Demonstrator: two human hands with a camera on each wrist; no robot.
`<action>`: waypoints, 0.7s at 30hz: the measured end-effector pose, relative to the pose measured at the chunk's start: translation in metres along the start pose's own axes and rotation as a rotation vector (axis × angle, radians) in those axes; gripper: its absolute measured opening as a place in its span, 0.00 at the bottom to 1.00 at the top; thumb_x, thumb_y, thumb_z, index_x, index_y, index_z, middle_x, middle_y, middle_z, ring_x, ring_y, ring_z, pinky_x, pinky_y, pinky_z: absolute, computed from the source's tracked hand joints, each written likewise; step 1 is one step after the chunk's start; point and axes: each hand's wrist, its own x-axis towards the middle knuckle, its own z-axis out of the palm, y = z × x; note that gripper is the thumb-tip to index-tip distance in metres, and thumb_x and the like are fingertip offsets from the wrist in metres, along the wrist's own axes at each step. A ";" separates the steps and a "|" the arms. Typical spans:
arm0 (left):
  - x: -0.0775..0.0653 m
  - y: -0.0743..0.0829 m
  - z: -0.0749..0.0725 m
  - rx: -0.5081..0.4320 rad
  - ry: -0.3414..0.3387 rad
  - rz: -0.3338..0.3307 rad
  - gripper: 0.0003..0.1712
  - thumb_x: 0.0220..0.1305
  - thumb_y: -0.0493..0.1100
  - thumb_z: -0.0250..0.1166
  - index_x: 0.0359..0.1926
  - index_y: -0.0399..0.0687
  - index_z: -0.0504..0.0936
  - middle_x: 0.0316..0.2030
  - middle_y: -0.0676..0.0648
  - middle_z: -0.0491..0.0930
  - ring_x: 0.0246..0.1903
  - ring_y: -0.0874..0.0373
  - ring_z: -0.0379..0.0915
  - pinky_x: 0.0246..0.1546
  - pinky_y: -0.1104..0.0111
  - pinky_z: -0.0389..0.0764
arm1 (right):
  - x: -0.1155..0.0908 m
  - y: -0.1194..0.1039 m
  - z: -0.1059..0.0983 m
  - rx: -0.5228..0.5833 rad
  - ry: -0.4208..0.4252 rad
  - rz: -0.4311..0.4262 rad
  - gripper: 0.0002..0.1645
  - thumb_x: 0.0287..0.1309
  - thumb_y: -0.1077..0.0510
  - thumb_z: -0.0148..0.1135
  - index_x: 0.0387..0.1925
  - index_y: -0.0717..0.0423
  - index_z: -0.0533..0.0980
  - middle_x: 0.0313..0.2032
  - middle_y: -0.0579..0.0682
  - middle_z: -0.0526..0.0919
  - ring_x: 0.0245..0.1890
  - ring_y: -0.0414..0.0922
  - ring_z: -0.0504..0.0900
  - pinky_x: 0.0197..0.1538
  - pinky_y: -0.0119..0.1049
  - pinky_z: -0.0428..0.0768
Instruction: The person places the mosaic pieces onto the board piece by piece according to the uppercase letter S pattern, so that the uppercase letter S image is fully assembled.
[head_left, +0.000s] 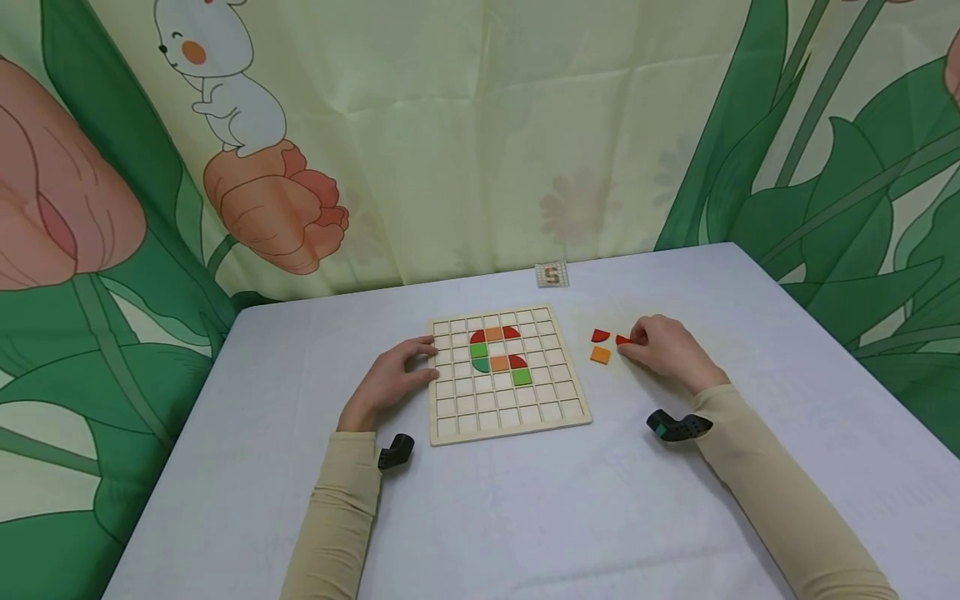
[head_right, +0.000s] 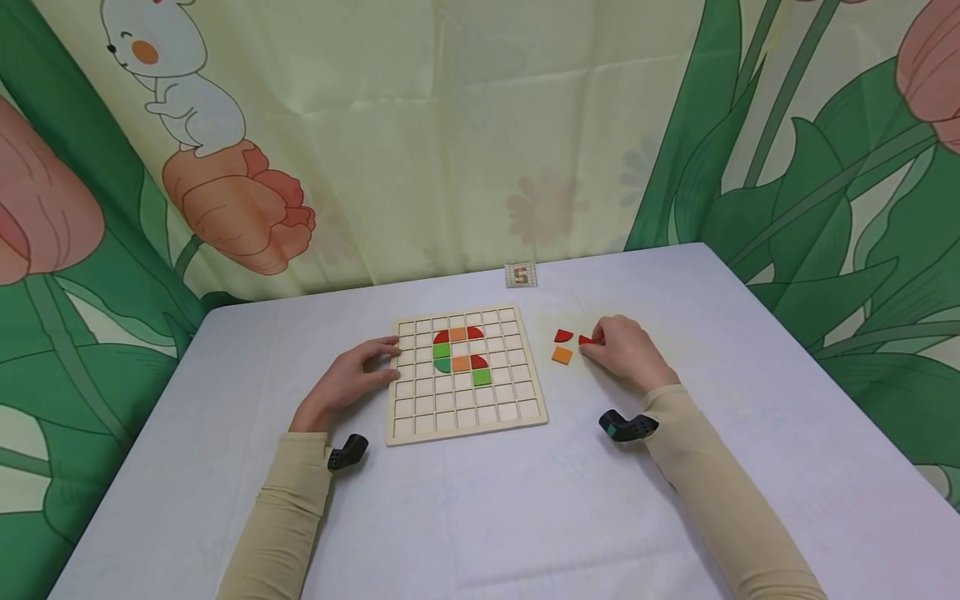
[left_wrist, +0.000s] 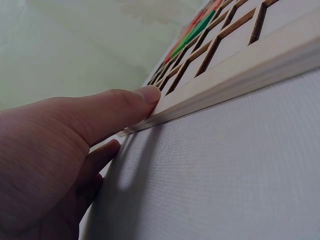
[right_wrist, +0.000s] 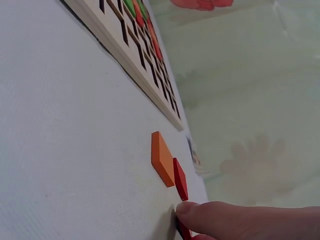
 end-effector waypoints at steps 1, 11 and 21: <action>0.000 0.000 0.000 0.000 0.000 0.000 0.23 0.61 0.45 0.69 0.57 0.44 0.80 0.68 0.50 0.67 0.72 0.51 0.53 0.71 0.55 0.55 | 0.000 0.001 -0.001 -0.007 -0.001 0.010 0.18 0.60 0.54 0.65 0.39 0.69 0.77 0.34 0.59 0.80 0.36 0.53 0.74 0.41 0.45 0.78; -0.001 0.003 -0.001 0.001 -0.005 -0.003 0.23 0.61 0.44 0.70 0.57 0.44 0.80 0.68 0.50 0.67 0.72 0.51 0.53 0.71 0.55 0.54 | 0.000 0.006 -0.006 0.047 -0.074 -0.067 0.19 0.60 0.63 0.63 0.50 0.70 0.76 0.43 0.62 0.79 0.41 0.55 0.74 0.48 0.50 0.79; -0.001 0.004 -0.002 0.000 -0.002 -0.014 0.23 0.60 0.43 0.70 0.56 0.44 0.80 0.68 0.49 0.67 0.72 0.50 0.53 0.71 0.54 0.55 | -0.004 0.005 -0.007 0.041 -0.074 -0.174 0.14 0.60 0.66 0.63 0.48 0.63 0.81 0.43 0.57 0.78 0.41 0.52 0.75 0.45 0.44 0.77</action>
